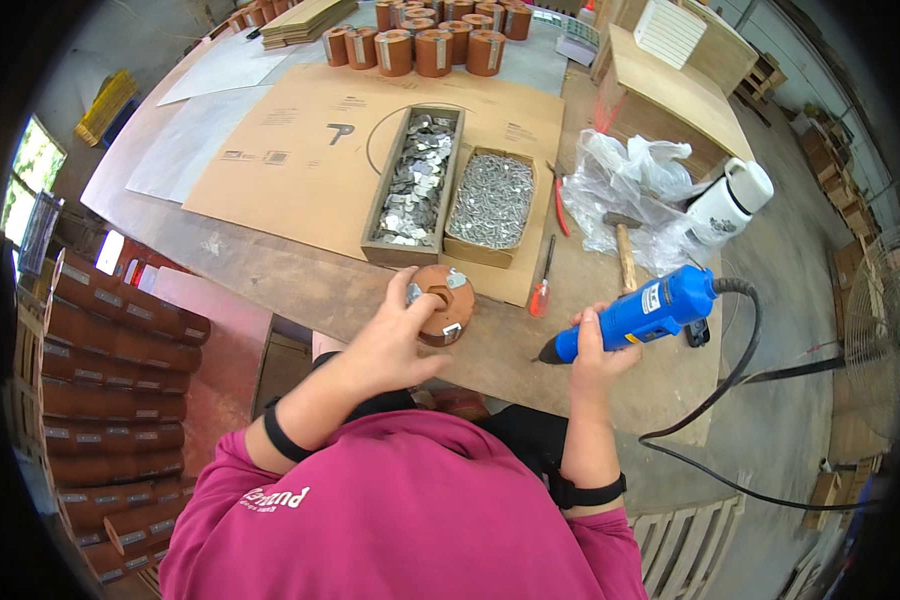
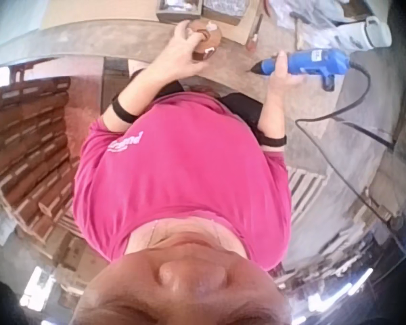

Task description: Installing metal hardware onto cylindrical wood or bamboo furniture components using a power screwdriver.

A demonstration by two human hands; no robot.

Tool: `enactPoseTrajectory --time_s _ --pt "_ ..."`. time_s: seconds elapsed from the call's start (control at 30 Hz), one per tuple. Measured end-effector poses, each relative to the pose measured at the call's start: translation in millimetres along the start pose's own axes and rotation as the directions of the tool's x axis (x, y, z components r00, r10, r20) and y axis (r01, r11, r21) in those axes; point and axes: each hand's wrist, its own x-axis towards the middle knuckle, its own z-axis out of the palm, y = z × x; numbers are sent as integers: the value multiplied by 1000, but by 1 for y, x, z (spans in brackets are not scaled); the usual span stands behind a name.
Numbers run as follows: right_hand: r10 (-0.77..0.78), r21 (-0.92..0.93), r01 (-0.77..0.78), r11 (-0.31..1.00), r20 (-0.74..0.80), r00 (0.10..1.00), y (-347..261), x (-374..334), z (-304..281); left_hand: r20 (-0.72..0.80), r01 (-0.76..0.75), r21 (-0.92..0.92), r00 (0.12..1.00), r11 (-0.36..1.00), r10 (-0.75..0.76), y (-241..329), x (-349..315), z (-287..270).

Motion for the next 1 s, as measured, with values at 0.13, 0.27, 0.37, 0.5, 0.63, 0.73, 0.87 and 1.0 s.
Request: enactPoseTrajectory --time_s 0.13,0.27,0.37,0.5,0.63,0.73,0.87,1.0 --pt "-10 -18 10 1000 0 1000 4 2 -4 -104 20 -116 994 993 -33 -5 9 15" --pt "-22 -26 23 999 22 1000 6 3 -3 -50 -53 -224 998 973 43 -14 19 14" --pt "-9 -19 10 1000 19 1000 5 2 -1 14 -49 -227 998 973 53 -17 22 10" --pt "7 -33 -7 999 12 1000 10 4 -3 104 -129 -233 982 964 156 -21 28 -2" --pt "-16 -68 17 998 6 1000 1 4 4 66 -16 -375 997 927 43 -40 64 -27" --pt "-37 -74 38 997 15 999 3 3 6 11 25 170 1000 985 -28 -80 100 -33" --pt "5 -72 -2 997 42 999 12 4 -2 234 32 567 952 823 -199 -79 125 -32" --pt "-19 -120 25 992 58 998 9 3 2 296 46 593 916 804 -271 -90 137 -26"
